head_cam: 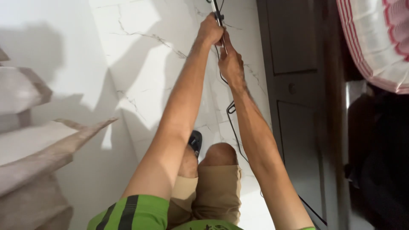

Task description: Assembling or adjusting the components of a handheld vacuum cleaner.

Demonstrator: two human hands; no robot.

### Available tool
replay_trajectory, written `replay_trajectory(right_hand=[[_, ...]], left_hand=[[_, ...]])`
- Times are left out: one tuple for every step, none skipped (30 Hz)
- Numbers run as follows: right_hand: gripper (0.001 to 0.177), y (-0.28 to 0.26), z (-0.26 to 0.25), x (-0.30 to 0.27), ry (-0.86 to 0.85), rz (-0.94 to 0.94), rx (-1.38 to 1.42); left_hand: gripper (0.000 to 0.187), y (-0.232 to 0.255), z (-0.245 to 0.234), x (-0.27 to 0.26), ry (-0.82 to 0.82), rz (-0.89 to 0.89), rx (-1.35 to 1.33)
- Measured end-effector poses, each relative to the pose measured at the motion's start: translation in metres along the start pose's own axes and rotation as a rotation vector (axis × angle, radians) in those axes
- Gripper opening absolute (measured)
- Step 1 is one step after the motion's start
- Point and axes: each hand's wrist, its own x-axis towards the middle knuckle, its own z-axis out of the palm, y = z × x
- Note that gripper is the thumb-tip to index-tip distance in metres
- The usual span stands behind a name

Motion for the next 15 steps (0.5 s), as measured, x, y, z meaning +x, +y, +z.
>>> replay_trajectory(right_hand=[[0.059, 0.009, 0.004, -0.002, -0.003, 0.034, -0.006], [0.058, 0.021, 0.004, -0.004, -0.003, 0.074, -0.015], [0.058, 0.05, 0.021, 0.003, 0.011, 0.08, -0.013], [0.057, 0.078, 0.038, 0.009, 0.134, -0.078, 0.029], [0.056, 0.106, 0.054, 0.015, 0.255, -0.237, 0.067], [0.056, 0.106, 0.058, 0.016, 0.27, -0.232, 0.066], [0.056, 0.107, 0.062, 0.018, 0.333, -0.284, 0.098], [0.056, 0.109, 0.066, 0.017, 0.395, -0.33, 0.127], [0.056, 0.113, 0.06, 0.017, 0.408, -0.319, 0.121], [0.058, 0.114, 0.057, 0.017, 0.347, -0.218, 0.126], [0.06, 0.115, 0.055, 0.017, 0.284, -0.118, 0.132], [0.06, 0.11, 0.049, 0.018, 0.286, -0.113, 0.135], [0.061, 0.105, 0.044, 0.02, 0.199, -0.041, 0.144], [0.062, 0.101, 0.038, 0.023, 0.113, 0.027, 0.152], [0.062, 0.112, 0.043, 0.035, 0.115, 0.029, 0.153]], left_hand=[[0.048, 0.015, -0.002, -0.01, -0.083, -0.12, 0.005], [0.051, 0.033, 0.002, -0.021, -0.173, -0.24, 0.009], [0.051, 0.027, 0.011, -0.02, -0.183, -0.23, 0.012], [0.05, 0.023, 0.019, -0.019, -0.192, -0.217, 0.02], [0.05, 0.019, 0.027, -0.018, -0.2, -0.204, 0.029], [0.05, -0.002, 0.037, -0.008, -0.21, -0.193, 0.032], [0.058, -0.022, 0.048, 0.004, -0.146, -0.081, 0.025], [0.067, -0.043, 0.062, 0.013, -0.087, 0.026, 0.015], [0.067, -0.027, 0.06, 0.0, -0.104, 0.032, 0.014], [0.062, -0.013, 0.053, -0.013, -0.15, -0.005, 0.047], [0.059, 0.002, 0.045, -0.026, -0.196, -0.042, 0.08], [0.059, 0.007, 0.045, -0.031, -0.2, -0.043, 0.083], [0.06, 0.012, 0.045, -0.036, -0.199, -0.107, 0.065], [0.061, 0.018, 0.046, -0.04, -0.196, -0.169, 0.045], [0.061, -0.012, 0.058, -0.018, -0.198, -0.168, 0.046]])
